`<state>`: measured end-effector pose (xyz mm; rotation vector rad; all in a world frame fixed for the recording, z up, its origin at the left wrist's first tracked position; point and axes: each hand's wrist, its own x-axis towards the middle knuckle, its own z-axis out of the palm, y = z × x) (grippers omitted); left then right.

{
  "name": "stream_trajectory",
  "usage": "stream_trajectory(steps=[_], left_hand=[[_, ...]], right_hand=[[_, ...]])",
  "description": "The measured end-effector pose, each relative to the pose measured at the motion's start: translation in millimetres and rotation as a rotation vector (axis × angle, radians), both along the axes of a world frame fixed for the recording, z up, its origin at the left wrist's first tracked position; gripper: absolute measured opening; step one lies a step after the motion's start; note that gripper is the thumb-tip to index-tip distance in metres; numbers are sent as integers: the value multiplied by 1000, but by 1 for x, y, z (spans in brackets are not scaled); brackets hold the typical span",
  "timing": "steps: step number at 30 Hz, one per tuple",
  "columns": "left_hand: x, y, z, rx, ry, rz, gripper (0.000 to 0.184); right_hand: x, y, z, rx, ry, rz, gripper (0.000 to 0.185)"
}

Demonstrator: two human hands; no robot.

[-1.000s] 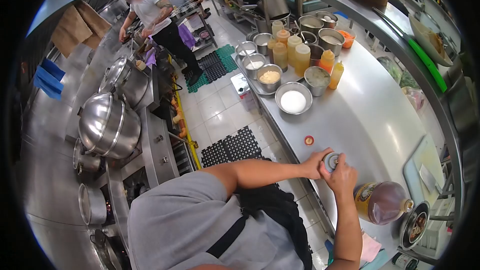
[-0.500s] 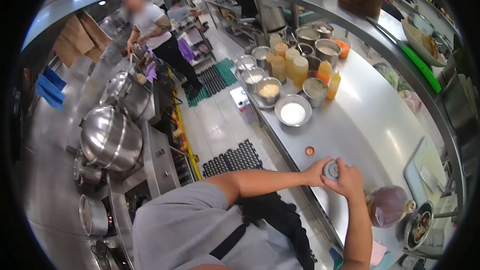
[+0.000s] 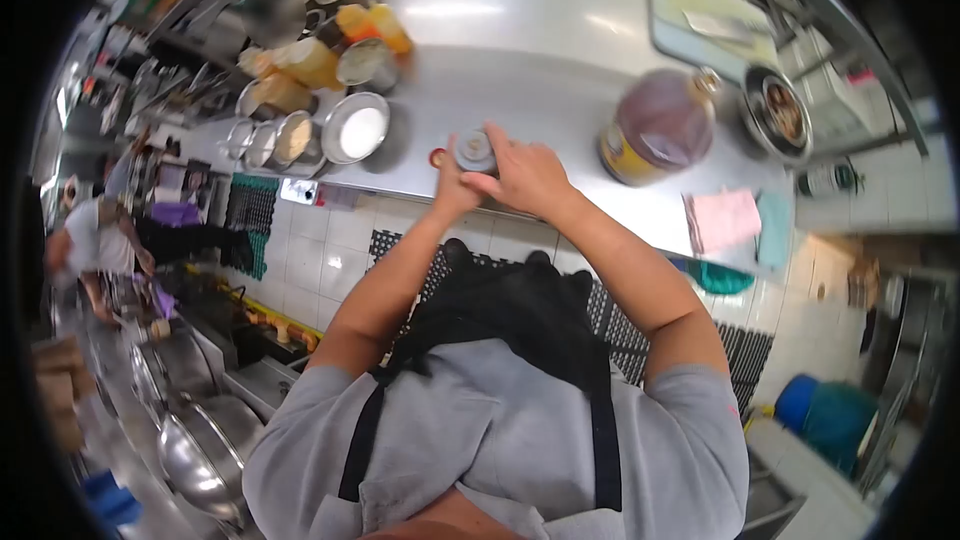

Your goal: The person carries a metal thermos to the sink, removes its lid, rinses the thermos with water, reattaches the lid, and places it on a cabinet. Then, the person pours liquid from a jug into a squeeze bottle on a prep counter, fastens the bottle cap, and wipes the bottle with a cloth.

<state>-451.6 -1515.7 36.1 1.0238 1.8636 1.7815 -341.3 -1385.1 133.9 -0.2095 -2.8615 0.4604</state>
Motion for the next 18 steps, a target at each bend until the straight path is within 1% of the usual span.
stream_trajectory(steps=[1, 2, 4, 5, 6, 7, 8, 9, 10, 11, 12, 14, 16, 17, 18], left_hand=[[-1, -3, 10, -19, -54, -11, 64], [0, -7, 17, -24, -61, -24, 64], [-4, -9, 28, -200, 29, 19, 81], [-6, -10, 30, -198, 34, 34, 81], [-5, -11, 29, -179, 21, 26, 84], [-2, -14, 28, -163, 7, 13, 86], [-2, -16, 29, -186, 93, 43, 89], [-3, -17, 31, -195, 96, 44, 89], [-3, -18, 31, -187, 150, 48, 91], [-3, -18, 32, -175, 205, 48, 93], [-6, -15, 36, -179, 206, 42, 93], [-5, -14, 40, -151, 84, -16, 91], [-9, -10, 36, -173, 82, -10, 89], [-7, -10, 33, -201, 71, -3, 87], [-5, -7, 33, -192, 75, -5, 87]], right_hand=[[17, 4, 8, -262, -97, 15, 61], [31, 5, 11, -521, -184, 49, 58], [81, 30, -6, -549, -237, -18, 58], [107, 44, -7, -642, -297, -133, 48], [135, 60, -18, -642, -190, -307, 37], [161, 82, -29, -581, -144, -493, 32], [189, 110, -47, -615, -48, -659, 28], [207, 130, -56, -327, 44, -788, 27], [220, 135, -52, -147, 28, -890, 28], [228, 137, -51, 177, 49, -875, 31], [236, 148, -66, 174, 13, -857, 31], [245, 150, -92, 170, -33, -843, 32], [240, 151, -104, 241, -290, -763, 27], [240, 145, -104, 242, -291, -769, 27], [234, 139, -101, 39, -265, -679, 24]])
